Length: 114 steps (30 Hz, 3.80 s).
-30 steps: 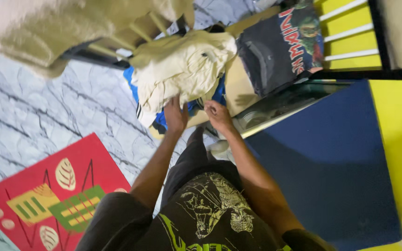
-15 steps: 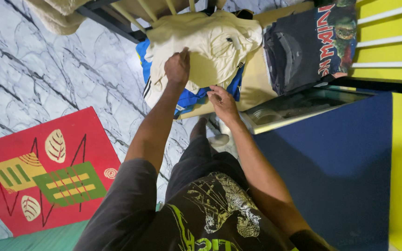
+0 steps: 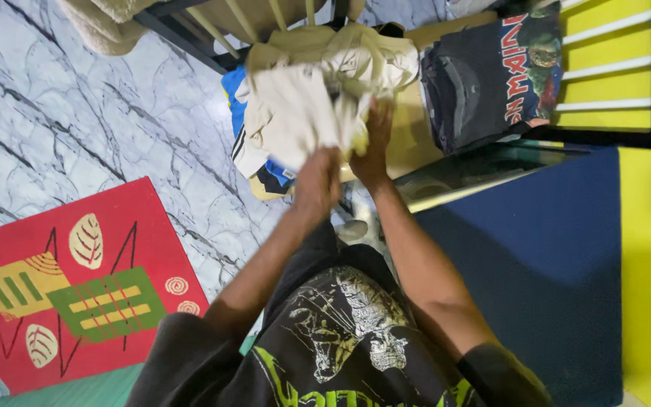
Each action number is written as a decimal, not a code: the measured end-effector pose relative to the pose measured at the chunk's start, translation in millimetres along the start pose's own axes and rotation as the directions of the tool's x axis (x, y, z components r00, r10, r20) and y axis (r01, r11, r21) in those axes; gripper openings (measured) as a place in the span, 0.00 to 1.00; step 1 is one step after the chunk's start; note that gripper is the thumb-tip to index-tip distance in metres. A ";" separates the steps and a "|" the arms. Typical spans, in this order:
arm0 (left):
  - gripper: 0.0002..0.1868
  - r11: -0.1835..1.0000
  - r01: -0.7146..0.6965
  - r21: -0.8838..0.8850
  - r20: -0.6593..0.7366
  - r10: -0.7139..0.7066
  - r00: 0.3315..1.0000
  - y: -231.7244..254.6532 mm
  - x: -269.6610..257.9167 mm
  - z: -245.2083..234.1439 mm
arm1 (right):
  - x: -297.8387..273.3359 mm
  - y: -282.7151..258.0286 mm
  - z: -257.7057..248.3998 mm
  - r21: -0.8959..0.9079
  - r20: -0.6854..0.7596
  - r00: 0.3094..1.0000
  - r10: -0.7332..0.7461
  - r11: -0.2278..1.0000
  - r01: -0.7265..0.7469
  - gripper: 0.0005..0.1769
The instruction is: The person folds a dark graphic t-shirt on a blue mat, then places it on a nearby chair. They then unfold and fold a cream-colored t-shirt on the same mat. The person uses only their hands to smooth and align the garments during folding.
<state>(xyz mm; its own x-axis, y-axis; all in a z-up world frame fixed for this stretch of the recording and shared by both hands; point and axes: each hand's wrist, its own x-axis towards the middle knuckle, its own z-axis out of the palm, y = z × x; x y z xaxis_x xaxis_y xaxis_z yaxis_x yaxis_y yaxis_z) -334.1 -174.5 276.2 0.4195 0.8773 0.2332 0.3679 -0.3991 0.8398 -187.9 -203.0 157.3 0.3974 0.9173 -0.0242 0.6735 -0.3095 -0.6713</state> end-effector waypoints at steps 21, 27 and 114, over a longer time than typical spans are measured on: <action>0.09 0.949 -0.108 -0.294 0.233 0.181 0.955 235.1 -10.4 -52.2 | -174.1 -76.9 -253.3 0.974 0.228 0.887 0.401 -0.078 -0.215 0.37; 0.13 0.841 0.373 -0.393 0.692 0.004 0.722 298.9 -13.0 -45.3 | -233.8 -85.1 -343.8 0.998 -0.032 0.839 0.544 -0.035 0.061 0.32; 0.10 0.972 0.068 -0.225 0.899 0.180 0.399 117.8 -148.6 227.0 | -461.1 83.4 -262.0 0.319 -0.396 -0.071 0.915 0.064 -0.946 0.41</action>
<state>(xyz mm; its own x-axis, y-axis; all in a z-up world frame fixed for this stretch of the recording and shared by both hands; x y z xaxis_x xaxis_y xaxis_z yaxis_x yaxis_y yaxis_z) -164.8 -412.4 229.2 0.9798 0.0387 -0.1964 0.1995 -0.2683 0.9425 -151.7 -717.5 306.5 0.8352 -0.4480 -0.3190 -0.5312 -0.8075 -0.2567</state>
